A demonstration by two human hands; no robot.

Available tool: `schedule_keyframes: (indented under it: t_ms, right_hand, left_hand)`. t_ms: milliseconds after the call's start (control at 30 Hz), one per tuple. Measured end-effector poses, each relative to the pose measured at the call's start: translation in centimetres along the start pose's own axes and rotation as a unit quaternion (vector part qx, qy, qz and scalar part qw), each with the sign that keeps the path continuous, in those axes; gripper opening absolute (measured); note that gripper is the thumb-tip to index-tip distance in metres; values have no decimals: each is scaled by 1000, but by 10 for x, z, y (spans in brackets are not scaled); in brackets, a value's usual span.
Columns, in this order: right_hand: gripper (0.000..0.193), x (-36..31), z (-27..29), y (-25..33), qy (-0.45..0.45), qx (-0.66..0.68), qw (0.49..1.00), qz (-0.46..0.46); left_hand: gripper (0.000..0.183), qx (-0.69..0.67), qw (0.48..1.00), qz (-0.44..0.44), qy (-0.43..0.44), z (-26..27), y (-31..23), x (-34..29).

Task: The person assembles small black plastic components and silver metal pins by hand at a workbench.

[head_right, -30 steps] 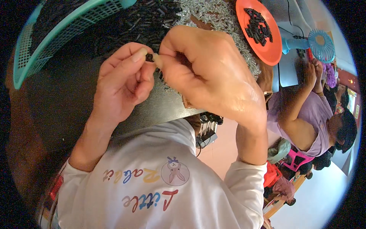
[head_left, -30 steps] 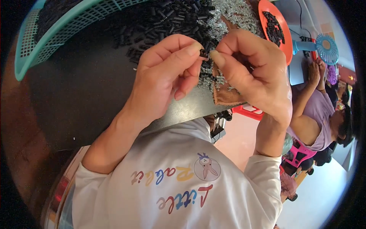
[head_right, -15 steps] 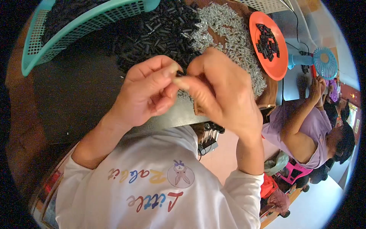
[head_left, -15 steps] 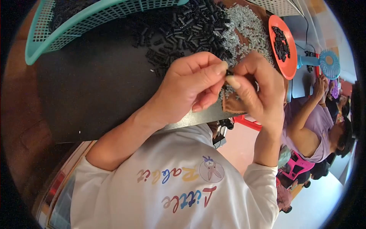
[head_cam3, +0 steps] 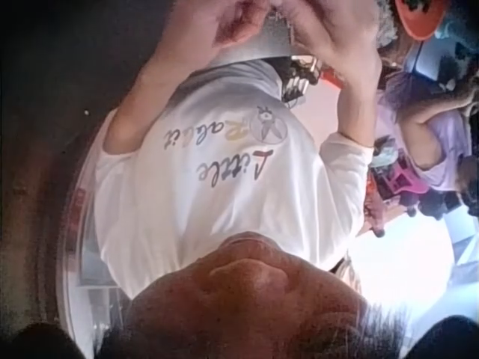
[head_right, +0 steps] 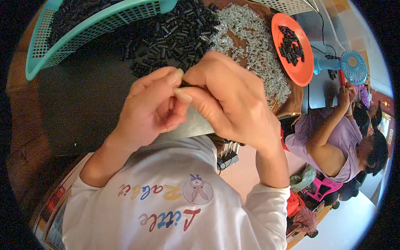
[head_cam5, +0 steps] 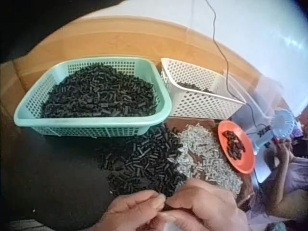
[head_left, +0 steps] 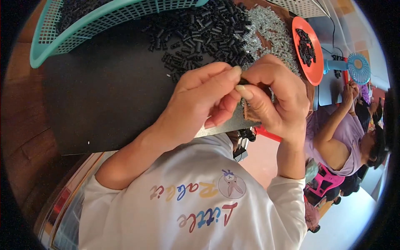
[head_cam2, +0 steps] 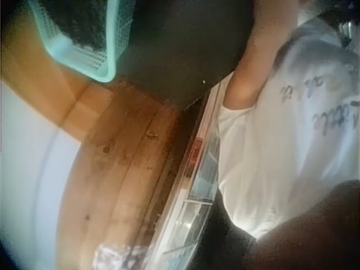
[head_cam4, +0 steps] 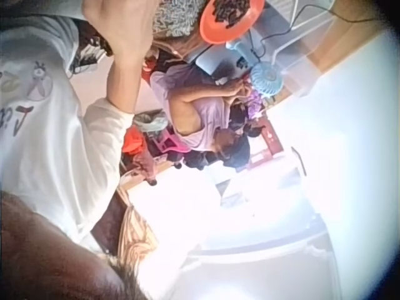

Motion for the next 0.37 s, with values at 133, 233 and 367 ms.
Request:
schedule_keyframes:
  t_ms: [133, 233, 367]
  right_hand:
    - [10, 1, -5, -42, 21, 26, 994, -103]
    - [8, 12, -15, -53, 42, -88, 995, -37]
    - [15, 28, -37, -57, 90, -186, 978, 7]
  left_hand:
    - [24, -33, 998, -20, -43, 26, -1, -8]
    - [18, -161, 979, -112, -57, 50, -19, -12]
    - [21, -167, 973, -160, 1, 51, -51, -6]
Point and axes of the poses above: each hand's wrist, its own x-axis towards the middle knuckle, its own z-axis out of the back of the hand, y = z × x, the point moved 10 cm from there along x, towards the middle knuckle, and after that the axes turned 3 degrees about -x, right-handed, at the moved point
